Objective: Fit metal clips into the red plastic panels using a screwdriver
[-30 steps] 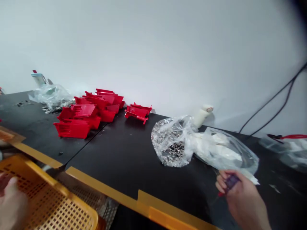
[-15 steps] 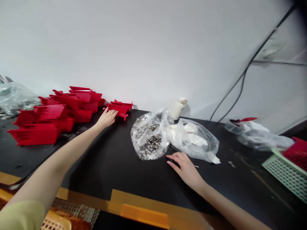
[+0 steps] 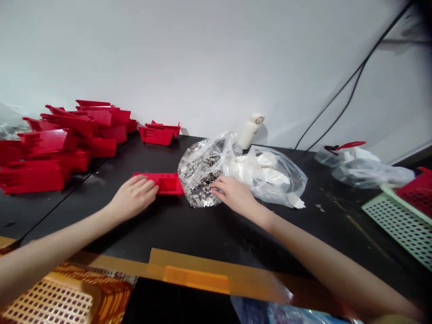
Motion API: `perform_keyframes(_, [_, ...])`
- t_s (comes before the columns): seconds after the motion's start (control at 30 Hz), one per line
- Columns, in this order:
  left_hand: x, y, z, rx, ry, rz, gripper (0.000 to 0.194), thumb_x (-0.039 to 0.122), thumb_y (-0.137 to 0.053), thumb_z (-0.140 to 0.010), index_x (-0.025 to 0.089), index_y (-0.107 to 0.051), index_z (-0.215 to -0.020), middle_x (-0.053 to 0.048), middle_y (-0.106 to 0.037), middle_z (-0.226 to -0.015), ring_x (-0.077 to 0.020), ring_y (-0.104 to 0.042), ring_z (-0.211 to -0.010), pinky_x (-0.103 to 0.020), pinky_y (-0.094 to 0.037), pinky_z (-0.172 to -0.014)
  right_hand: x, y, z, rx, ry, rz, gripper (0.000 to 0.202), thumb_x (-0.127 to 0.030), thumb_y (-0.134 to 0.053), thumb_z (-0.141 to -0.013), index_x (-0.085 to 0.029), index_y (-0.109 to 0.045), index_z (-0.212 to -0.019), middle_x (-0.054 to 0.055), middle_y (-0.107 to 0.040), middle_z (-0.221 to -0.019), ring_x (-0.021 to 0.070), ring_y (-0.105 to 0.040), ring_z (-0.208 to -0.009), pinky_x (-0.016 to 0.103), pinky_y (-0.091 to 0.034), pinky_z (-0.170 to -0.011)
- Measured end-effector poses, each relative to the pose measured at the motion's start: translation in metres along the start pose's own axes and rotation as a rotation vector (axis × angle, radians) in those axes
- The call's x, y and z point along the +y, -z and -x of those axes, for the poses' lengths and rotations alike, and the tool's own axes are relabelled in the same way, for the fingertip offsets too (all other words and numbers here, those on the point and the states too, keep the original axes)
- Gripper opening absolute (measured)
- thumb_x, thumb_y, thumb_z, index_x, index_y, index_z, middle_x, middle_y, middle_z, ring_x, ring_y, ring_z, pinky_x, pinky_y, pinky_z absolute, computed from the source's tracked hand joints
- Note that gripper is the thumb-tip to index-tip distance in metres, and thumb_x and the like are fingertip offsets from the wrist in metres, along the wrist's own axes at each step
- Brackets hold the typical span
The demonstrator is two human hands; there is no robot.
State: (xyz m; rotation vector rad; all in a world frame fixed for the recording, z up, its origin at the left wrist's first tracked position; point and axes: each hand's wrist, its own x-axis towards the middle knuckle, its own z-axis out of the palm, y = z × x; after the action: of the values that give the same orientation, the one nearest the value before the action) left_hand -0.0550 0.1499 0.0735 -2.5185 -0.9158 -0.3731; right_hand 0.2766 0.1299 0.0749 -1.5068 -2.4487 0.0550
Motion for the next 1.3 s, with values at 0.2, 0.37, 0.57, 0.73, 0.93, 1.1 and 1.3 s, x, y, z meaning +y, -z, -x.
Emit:
perform_keyframes(0.2, [0.091, 0.035, 0.031, 0.196, -0.078, 0.09, 0.018, 0.014, -0.051, -0.09, 0.016, -0.067, -0.098, -0.003, -0.069, -0.085, -0.0186, -0.062, -0.078, -0.035, -0.049, -0.084, -0.002, -0.018, -0.025, -0.055, -0.044, 0.035, 0.019, -0.019, -0.059, -0.089, -0.019, -0.073, -0.101, 0.009, -0.069, -0.096, 0.0251, -0.066, -0.091, 0.032, -0.05, -0.073])
perform_keyframes(0.37, [0.12, 0.044, 0.03, 0.162, 0.047, 0.277, 0.026, 0.019, -0.051, -0.091, 0.016, -0.064, -0.114, -0.005, -0.07, -0.103, -0.0197, -0.064, -0.092, -0.036, -0.049, -0.091, 0.014, -0.027, -0.033, -0.023, -0.072, -0.08, 0.015, -0.019, -0.06, -0.088, -0.019, -0.075, -0.091, 0.008, -0.073, -0.093, 0.0236, -0.067, -0.089, 0.035, -0.05, -0.083])
perform_keyframes(0.57, [0.1, 0.041, 0.044, 0.077, 0.174, 0.49, 0.04, 0.031, -0.06, -0.088, 0.016, -0.057, -0.125, -0.01, -0.063, -0.125, -0.0226, -0.058, -0.117, -0.043, -0.04, -0.109, 0.006, -0.014, -0.021, 0.154, -0.153, -0.312, 0.02, -0.029, -0.052, -0.092, -0.017, -0.068, -0.097, 0.012, -0.067, -0.106, 0.0271, -0.062, -0.102, 0.044, -0.047, -0.092])
perform_keyframes(0.73, [0.087, 0.03, 0.054, 0.031, 0.16, 0.497, 0.039, 0.04, -0.058, -0.091, 0.017, -0.059, -0.123, -0.011, -0.062, -0.129, -0.0245, -0.058, -0.119, -0.042, -0.045, -0.103, -0.018, 0.0, 0.001, 0.106, -0.31, -0.679, 0.026, -0.04, -0.044, -0.095, -0.017, -0.057, -0.099, 0.01, -0.071, -0.092, 0.0172, -0.068, -0.074, 0.033, -0.057, -0.066])
perform_keyframes(0.93, [0.117, 0.043, 0.054, 0.065, 0.374, 0.347, 0.038, 0.034, -0.061, -0.089, 0.013, -0.059, -0.122, -0.012, -0.065, -0.12, -0.0275, -0.06, -0.107, -0.042, -0.046, -0.088, -0.048, 0.014, 0.024, -0.194, -0.701, -1.417, 0.016, -0.02, -0.064, -0.084, -0.014, -0.069, -0.098, 0.004, -0.071, -0.083, 0.0062, -0.062, -0.061, 0.016, -0.055, -0.061])
perform_keyframes(1.1, [0.12, 0.068, 0.046, -0.08, 0.4, 0.399, 0.036, 0.039, -0.052, -0.093, 0.018, -0.058, -0.122, -0.009, -0.065, -0.121, -0.0266, -0.06, -0.102, -0.041, -0.043, -0.082, -0.05, 0.017, 0.028, -0.284, -0.88, -1.616, 0.014, -0.013, -0.061, -0.087, -0.01, -0.071, -0.095, 0.007, -0.07, -0.085, 0.0064, -0.064, -0.066, 0.013, -0.057, -0.063])
perform_keyframes(1.3, [0.076, 0.061, -0.003, -0.303, 0.437, 0.486, 0.045, 0.047, -0.038, -0.096, 0.017, -0.057, -0.123, -0.009, -0.065, -0.119, -0.0269, -0.061, -0.104, -0.039, -0.044, -0.087, -0.054, 0.019, 0.029, -0.286, -0.945, -1.687, 0.011, -0.011, -0.06, -0.088, -0.009, -0.07, -0.088, 0.005, -0.07, -0.078, 0.007, -0.065, -0.065, 0.013, -0.059, -0.062])
